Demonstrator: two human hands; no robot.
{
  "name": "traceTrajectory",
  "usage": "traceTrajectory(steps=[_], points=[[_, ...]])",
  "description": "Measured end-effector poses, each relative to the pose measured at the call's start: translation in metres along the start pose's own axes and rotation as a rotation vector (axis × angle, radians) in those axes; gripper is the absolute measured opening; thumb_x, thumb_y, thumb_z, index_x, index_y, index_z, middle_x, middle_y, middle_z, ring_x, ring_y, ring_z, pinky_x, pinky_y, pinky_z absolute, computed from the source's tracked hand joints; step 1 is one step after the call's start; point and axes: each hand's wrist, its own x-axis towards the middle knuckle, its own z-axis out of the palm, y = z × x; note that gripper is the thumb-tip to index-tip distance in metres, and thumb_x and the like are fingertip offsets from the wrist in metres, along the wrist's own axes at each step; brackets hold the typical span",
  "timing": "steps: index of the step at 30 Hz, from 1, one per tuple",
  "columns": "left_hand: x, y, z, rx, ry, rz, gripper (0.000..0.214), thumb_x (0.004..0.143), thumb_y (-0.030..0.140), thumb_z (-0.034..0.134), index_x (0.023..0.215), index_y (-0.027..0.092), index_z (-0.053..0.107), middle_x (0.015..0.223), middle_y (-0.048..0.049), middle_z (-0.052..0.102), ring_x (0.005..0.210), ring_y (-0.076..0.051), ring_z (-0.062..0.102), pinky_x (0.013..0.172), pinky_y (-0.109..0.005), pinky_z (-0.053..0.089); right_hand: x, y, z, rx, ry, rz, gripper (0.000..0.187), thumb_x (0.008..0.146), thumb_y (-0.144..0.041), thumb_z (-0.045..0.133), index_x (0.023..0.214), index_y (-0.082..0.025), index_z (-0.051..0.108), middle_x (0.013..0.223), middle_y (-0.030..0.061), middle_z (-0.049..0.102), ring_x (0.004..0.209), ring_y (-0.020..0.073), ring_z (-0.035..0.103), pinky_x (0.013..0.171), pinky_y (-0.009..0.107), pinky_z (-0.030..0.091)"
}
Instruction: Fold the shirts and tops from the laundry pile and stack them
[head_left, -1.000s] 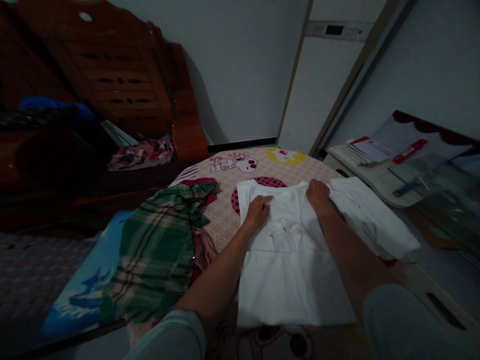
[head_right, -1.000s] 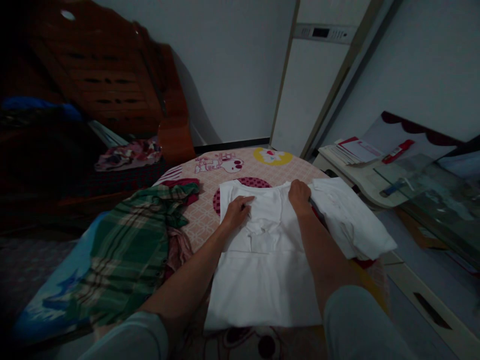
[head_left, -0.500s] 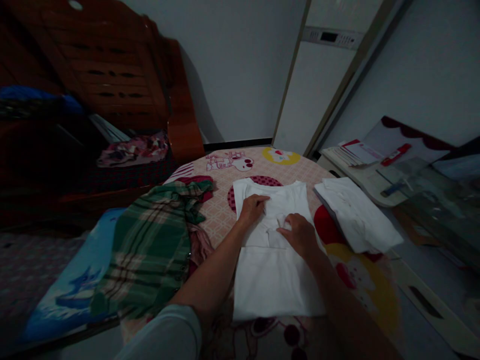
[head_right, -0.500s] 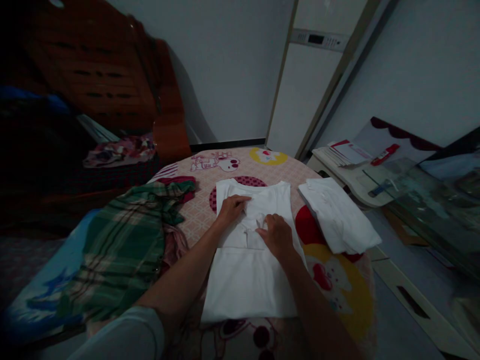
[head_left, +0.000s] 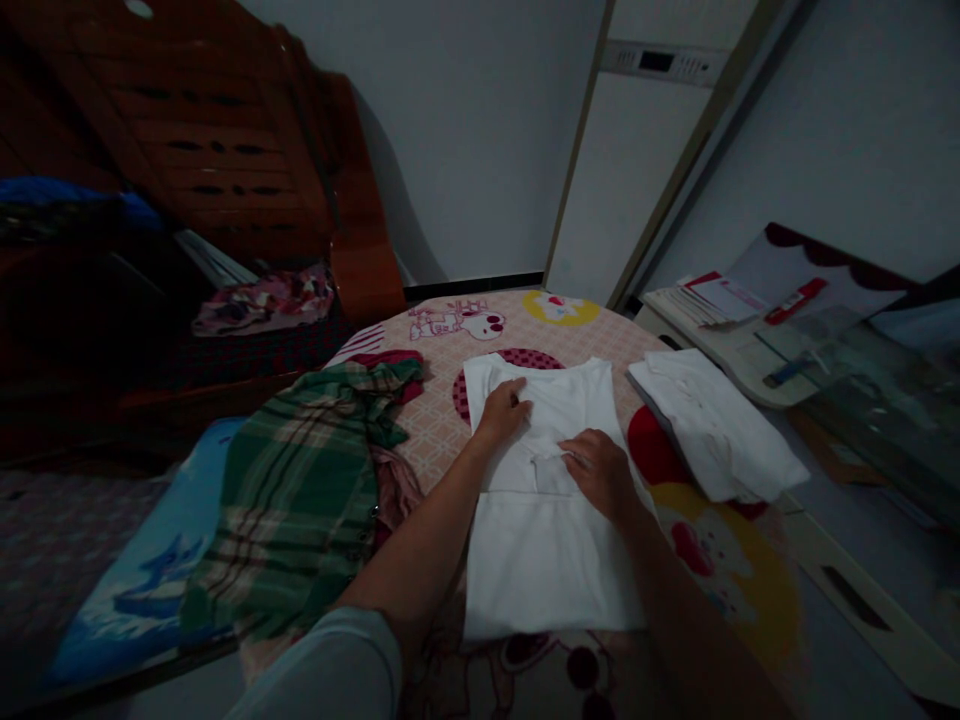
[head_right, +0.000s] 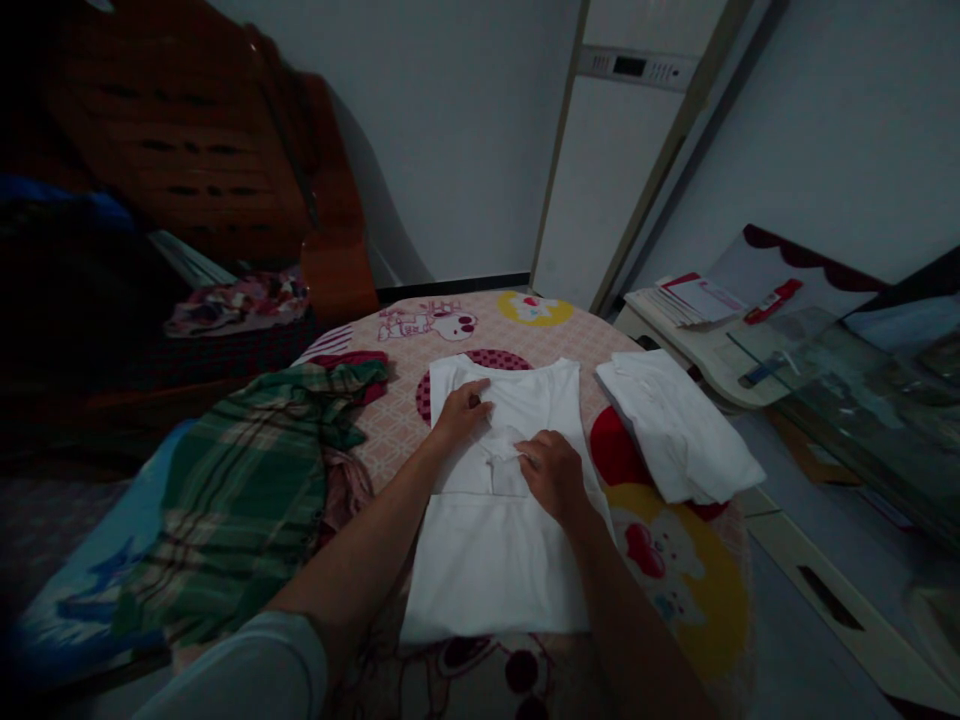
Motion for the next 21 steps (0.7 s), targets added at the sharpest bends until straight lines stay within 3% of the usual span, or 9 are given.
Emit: traceTrajectory(steps=[3,7,10,12,15,21], points=[[-0.002,0.001,0.002,0.147,-0.005,0.091,0.056,0.074,0.013,0.069,0.129,0.013,0.059,0.143,-0.0175,0.052,0.134,-0.030,0.047,0.113,-0.046,0.038,0.001,-0.004,-0.003,0.015,-0.135,0.022,0.024,0.094,-0.034,0.054,0.085,-0.023,0.073,0.078,0.0051,0.066,0.078,0.0177,0.060,0.073,0.028,0.048],[-0.007,0.008,0.001,0.223,0.038,0.225,0.056,0.082,0.017,0.064,0.137,0.019,0.050,0.157,-0.0150,0.032,0.143,-0.030,0.034,0.116,-0.050,0.034,0.003,-0.004,-0.003,0.053,-0.069,0.087,0.035,0.098,-0.037,0.046,0.080,-0.023,0.073,0.078,0.0058,0.066,0.079,0.0176,0.061,0.077,0.029,0.050],[-0.012,0.015,-0.001,0.283,-0.008,0.304,0.048,0.091,0.024,0.056,0.138,0.024,0.050,0.157,-0.0107,0.034,0.146,-0.025,0.030,0.118,-0.048,0.031,0.002,0.000,0.004,0.069,0.001,0.081,0.026,0.094,-0.034,0.052,0.103,-0.023,0.074,0.104,0.0099,0.070,0.100,0.0222,0.062,0.091,0.036,0.051],[-0.016,0.018,-0.001,0.379,-0.136,0.319,0.046,0.092,0.030,0.055,0.137,0.022,0.051,0.154,-0.0128,0.039,0.145,-0.027,0.032,0.118,-0.050,0.028,0.000,0.004,0.011,0.058,-0.037,0.036,0.030,0.092,-0.031,0.055,0.116,-0.023,0.070,0.124,0.0119,0.065,0.116,0.0263,0.057,0.102,0.044,0.046],[-0.020,0.018,0.002,0.527,-0.277,0.306,0.047,0.093,0.033,0.055,0.137,0.018,0.051,0.151,-0.0144,0.043,0.144,-0.030,0.033,0.118,-0.055,0.023,-0.002,0.010,0.021,0.033,-0.110,-0.002,0.038,0.091,-0.029,0.055,0.127,-0.022,0.064,0.137,0.0120,0.058,0.129,0.0290,0.049,0.109,0.050,0.039],[-0.018,0.008,-0.003,0.435,-0.207,0.287,0.043,0.091,0.027,0.057,0.133,0.018,0.056,0.147,-0.0132,0.049,0.138,-0.024,0.044,0.117,-0.048,0.030,-0.006,0.018,0.030,0.028,-0.103,-0.026,0.041,0.093,-0.032,0.054,0.132,-0.021,0.061,0.141,0.0117,0.055,0.133,0.0282,0.046,0.113,0.050,0.035]])
